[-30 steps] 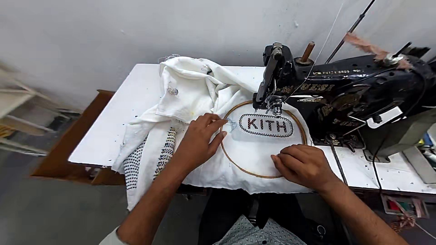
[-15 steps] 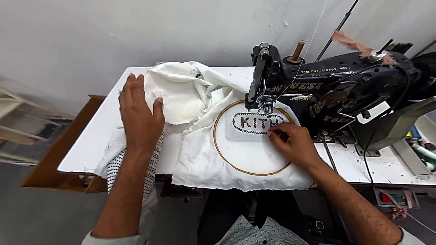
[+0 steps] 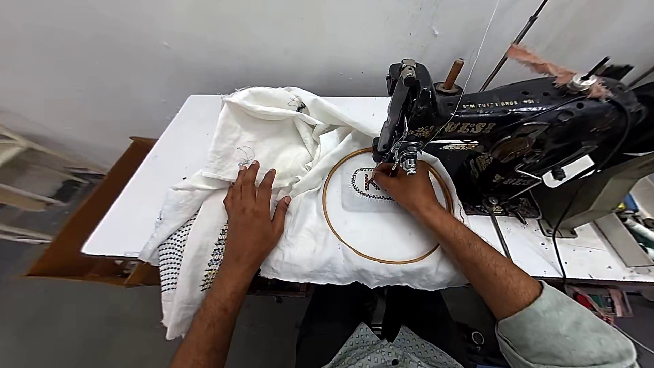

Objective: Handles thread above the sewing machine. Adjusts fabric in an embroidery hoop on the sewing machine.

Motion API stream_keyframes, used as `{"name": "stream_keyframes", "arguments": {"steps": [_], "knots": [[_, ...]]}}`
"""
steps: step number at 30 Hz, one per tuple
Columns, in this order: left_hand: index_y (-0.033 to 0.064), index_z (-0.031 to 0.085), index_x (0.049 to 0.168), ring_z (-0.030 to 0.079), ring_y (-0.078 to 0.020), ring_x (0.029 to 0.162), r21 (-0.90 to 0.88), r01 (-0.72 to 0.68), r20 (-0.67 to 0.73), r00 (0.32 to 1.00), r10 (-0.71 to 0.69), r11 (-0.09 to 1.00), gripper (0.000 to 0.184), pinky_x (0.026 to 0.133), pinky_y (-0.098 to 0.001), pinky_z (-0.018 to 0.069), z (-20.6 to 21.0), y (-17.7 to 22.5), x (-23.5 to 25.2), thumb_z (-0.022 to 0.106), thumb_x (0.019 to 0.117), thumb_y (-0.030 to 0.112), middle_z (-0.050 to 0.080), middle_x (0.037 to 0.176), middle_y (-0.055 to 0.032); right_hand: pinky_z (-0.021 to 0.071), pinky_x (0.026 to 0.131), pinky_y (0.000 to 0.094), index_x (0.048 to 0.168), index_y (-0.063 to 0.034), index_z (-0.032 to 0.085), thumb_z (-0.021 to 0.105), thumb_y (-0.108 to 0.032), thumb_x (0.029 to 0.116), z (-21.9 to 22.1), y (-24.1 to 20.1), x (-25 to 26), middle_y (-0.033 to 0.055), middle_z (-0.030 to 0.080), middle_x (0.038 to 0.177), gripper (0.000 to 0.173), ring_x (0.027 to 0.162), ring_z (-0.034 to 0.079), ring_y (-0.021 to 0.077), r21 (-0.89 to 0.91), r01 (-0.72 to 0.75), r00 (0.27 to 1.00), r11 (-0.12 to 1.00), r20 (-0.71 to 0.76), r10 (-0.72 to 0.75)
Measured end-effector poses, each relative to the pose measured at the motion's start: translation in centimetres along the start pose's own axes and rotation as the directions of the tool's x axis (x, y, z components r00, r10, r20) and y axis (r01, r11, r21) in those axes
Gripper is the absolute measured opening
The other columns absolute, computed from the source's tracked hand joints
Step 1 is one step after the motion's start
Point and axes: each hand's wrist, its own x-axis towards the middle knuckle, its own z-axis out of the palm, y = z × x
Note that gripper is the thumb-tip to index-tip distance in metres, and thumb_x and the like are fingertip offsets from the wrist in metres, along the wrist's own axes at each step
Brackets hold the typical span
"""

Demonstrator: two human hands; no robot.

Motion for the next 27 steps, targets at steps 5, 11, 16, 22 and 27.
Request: {"name": "stream_keyframes", "arguments": {"steps": [5,11,16,22,27], "knots": [[0.0099,0.049,0.151,0.025,-0.0383,0.155,0.005,0.013,-0.007,1.0,-0.013,1.0,0.062,0.121,-0.0612,0.0226,0.2,-0.1,-0.1,0.042,0.1045,0.05,0.032,0.165,-0.0174,0.0533,0.066,0.0456,0.094,-0.0116,0.074,0.077,-0.031,0.0865,-0.3,-0.7,-0.3,0.0024,0.068,0.076,0.021,0.069,0.064,0.0172,-0.028,-0.003,1.0,1.0,0.02,0.004],[0.0097,0.048,0.151,0.024,-0.0377,0.155,0.008,0.023,-0.013,1.0,-0.023,1.0,0.063,0.122,-0.0605,0.0229,0.1,0.0,-0.2,0.042,0.1044,0.05,0.031,0.165,-0.0179,0.0546,0.068,0.0472,0.091,-0.0139,0.072,0.078,-0.032,0.0849,-0.1,-0.3,-0.1,0.0014,0.069,0.08,0.02,0.073,0.066,0.0166,0.048,0.001,1.0,0.999,-0.023,0.0],[0.0091,0.048,0.152,0.024,-0.0385,0.155,-0.001,0.024,-0.013,1.0,-0.024,1.0,0.062,0.121,-0.0616,0.0233,0.1,-0.1,-0.2,0.043,0.1046,0.049,0.031,0.165,-0.0185,0.0551,0.07,0.0469,0.089,-0.013,0.074,0.076,-0.028,0.0873,-0.1,-0.4,-0.2,0.0024,0.071,0.08,0.015,0.075,0.068,0.0162,0.036,0.026,0.998,0.999,-0.058,-0.024],[0.0088,0.045,0.154,0.028,-0.039,0.153,-0.037,0.02,-0.069,0.997,-0.022,0.999,0.063,0.12,-0.0602,0.0271,-0.3,0.3,-0.2,0.047,0.104,0.047,0.029,0.166,-0.0195,0.0501,0.06,0.0424,0.08,-0.0137,0.072,0.073,-0.022,0.0848,-0.7,-1.1,-0.9,0.0004,0.067,0.071,0.009,0.064,0.062,0.0144,-0.021,0.019,0.999,1.0,-0.036,-0.02],[0.0086,0.047,0.152,0.036,-0.0383,0.149,-0.055,0.015,-0.137,0.99,-0.023,0.998,0.058,0.115,-0.0587,0.0325,-0.8,0.5,-0.3,0.05,0.104,0.041,0.032,0.165,-0.0184,0.0445,0.054,0.0437,0.073,-0.0155,0.066,0.069,-0.024,0.0842,-1.1,-1.4,-1.9,-0.0014,0.06,0.062,0.015,0.058,0.058,0.0155,-0.107,0.075,0.997,0.991,0.038,-0.071]]}}
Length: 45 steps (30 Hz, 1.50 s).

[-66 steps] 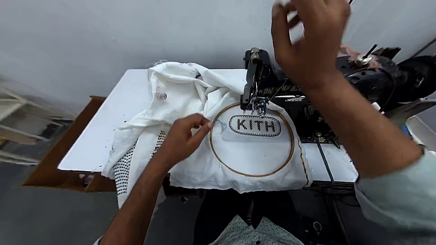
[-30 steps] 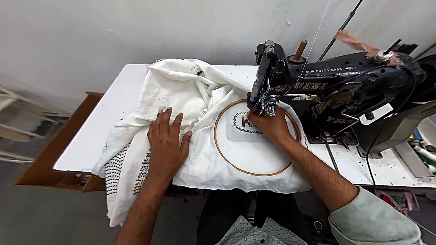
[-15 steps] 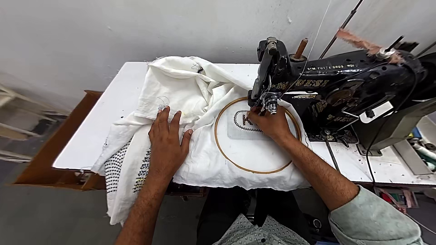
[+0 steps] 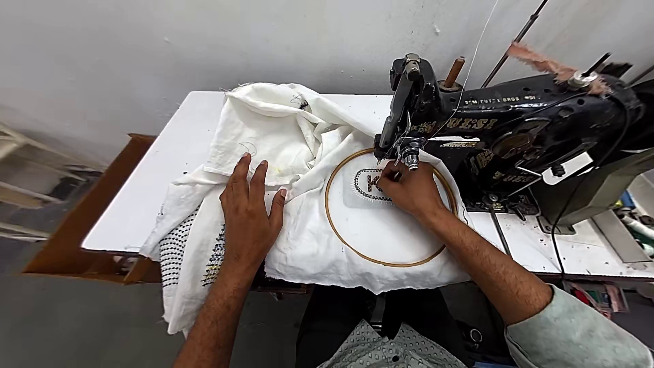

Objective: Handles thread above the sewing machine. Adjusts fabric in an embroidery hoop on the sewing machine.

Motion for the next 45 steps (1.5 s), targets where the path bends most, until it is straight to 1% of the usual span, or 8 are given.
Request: {"name": "stream_keyframes", "arguments": {"steps": [4,7,10,13,24,29,40,45], "knots": [[0.0081,0.049,0.151,0.037,-0.0385,0.148,-0.011,-0.005,-0.016,1.0,0.005,1.0,0.056,0.115,-0.0582,0.0335,0.0,0.0,0.0,0.051,0.1037,0.038,0.033,0.164,-0.0187,0.0457,0.055,0.0415,0.073,-0.017,0.068,0.065,-0.023,0.0849,-0.8,-0.1,-1.0,-0.0035,0.061,0.064,0.014,0.06,0.058,0.0124,-0.002,0.123,0.98,0.992,0.155,-0.121],[0.0083,0.047,0.152,0.035,-0.0391,0.149,-0.002,-0.005,0.004,1.0,0.005,1.0,0.057,0.115,-0.0581,0.0329,0.2,0.0,0.0,0.051,0.1036,0.039,0.031,0.165,-0.0185,0.049,0.058,0.0373,0.083,-0.0169,0.075,0.07,-0.027,0.0909,-1.7,-0.3,-0.8,-0.005,0.065,0.069,0.014,0.061,0.059,0.0088,0.051,0.06,0.97,0.997,0.234,-0.071],[0.0091,0.047,0.152,0.034,-0.0389,0.15,0.0,-0.012,0.008,1.0,0.012,1.0,0.056,0.116,-0.0588,0.0325,0.2,0.0,0.0,0.051,0.1036,0.038,0.031,0.165,-0.0186,0.048,0.058,0.04,0.084,-0.0136,0.072,0.073,-0.028,0.0895,-1.5,0.0,0.3,-0.0015,0.064,0.069,0.015,0.061,0.058,0.0119,0.119,-0.076,0.993,0.99,0.094,0.065],[0.0088,0.047,0.152,0.034,-0.0387,0.15,0.009,-0.014,0.003,1.0,0.014,1.0,0.057,0.116,-0.0589,0.032,0.2,0.0,0.0,0.051,0.1034,0.038,0.031,0.165,-0.0184,0.0552,0.071,0.046,0.099,-0.0098,0.073,0.078,-0.024,0.0875,-0.6,0.4,1.3,0.0046,0.071,0.085,0.019,0.076,0.067,0.0172,0.17,-0.124,0.992,0.978,0.005,0.125],[0.0091,0.047,0.152,0.032,-0.0402,0.151,0.013,-0.019,0.042,0.999,0.019,1.0,0.057,0.116,-0.061,0.0315,0.4,-0.2,0.0,0.051,0.103,0.038,0.029,0.166,-0.0189,0.0538,0.068,0.0424,0.096,-0.0129,0.076,0.075,-0.026,0.089,0.0,0.3,1.6,0.001,0.07,0.077,0.015,0.07,0.065,0.0144,0.041,-0.102,0.992,0.994,0.079,0.098],[0.0098,0.046,0.153,0.03,-0.0403,0.152,0.014,-0.008,0.045,0.999,0.008,1.0,0.058,0.117,-0.0597,0.0303,0.4,-0.2,-0.1,0.051,0.103,0.039,0.028,0.167,-0.0192,0.0504,0.063,0.0412,0.093,-0.0109,0.068,0.08,-0.026,0.0824,0.2,0.4,1.5,0.0022,0.065,0.079,0.023,0.067,0.06,0.0145,0.17,-0.115,0.993,0.979,0.007,0.115],[0.0102,0.045,0.154,0.03,-0.0389,0.152,0.022,0.001,0.037,0.999,-0.002,1.0,0.059,0.118,-0.0589,0.0294,0.3,-0.2,0.0,0.05,0.1033,0.04,0.027,0.167,-0.0185,0.051,0.061,0.038,0.083,-0.0139,0.071,0.076,-0.025,0.0866,1.0,0.9,1.8,-0.0012,0.067,0.072,0.013,0.065,0.063,0.0099,0.204,-0.098,0.989,0.974,-0.089,0.118],[0.0072,0.053,0.147,0.041,-0.037,0.145,-0.035,-0.053,-0.109,0.993,0.049,0.998,0.049,0.115,-0.054,0.0352,-0.5,0.4,-0.3,0.054,0.1041,0.03,0.038,0.162,-0.0186,0.0504,0.056,0.0364,0.08,-0.0131,0.074,0.071,-0.019,0.0868,0.1,-0.4,0.1,-0.0018,0.066,0.067,0.01,0.058,0.061,0.0093,0.116,-0.011,0.999,0.993,-0.037,0.016]]}}
